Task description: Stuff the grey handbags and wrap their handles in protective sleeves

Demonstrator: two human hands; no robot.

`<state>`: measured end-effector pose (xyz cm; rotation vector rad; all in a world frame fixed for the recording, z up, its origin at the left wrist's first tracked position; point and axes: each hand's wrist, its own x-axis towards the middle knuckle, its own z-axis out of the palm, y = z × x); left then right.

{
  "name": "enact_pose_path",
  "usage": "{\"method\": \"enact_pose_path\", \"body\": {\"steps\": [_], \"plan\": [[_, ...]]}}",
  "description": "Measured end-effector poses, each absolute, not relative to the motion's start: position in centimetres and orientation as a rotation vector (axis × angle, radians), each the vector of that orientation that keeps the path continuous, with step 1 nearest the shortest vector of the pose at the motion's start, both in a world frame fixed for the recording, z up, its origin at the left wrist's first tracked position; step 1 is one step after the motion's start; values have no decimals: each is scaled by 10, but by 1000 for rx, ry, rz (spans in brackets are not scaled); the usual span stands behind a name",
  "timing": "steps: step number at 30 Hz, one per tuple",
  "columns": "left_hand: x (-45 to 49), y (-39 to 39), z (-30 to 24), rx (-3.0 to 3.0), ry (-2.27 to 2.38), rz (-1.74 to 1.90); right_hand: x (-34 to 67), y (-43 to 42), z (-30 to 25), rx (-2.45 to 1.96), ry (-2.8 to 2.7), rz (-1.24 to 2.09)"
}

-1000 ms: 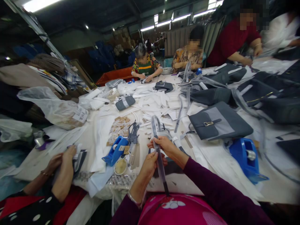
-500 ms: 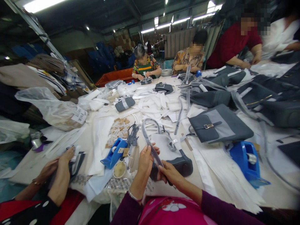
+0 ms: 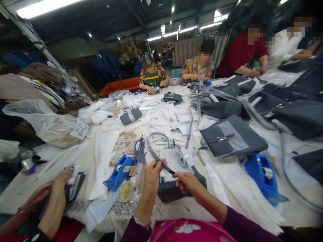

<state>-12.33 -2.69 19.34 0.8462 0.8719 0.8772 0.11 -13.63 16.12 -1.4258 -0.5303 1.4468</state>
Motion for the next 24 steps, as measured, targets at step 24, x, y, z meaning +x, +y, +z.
{"method": "enact_pose_path", "body": {"steps": [24], "plan": [[-123, -13, 196, 641, 758, 681, 23, -60, 178, -1606, -1516, 577]]}}
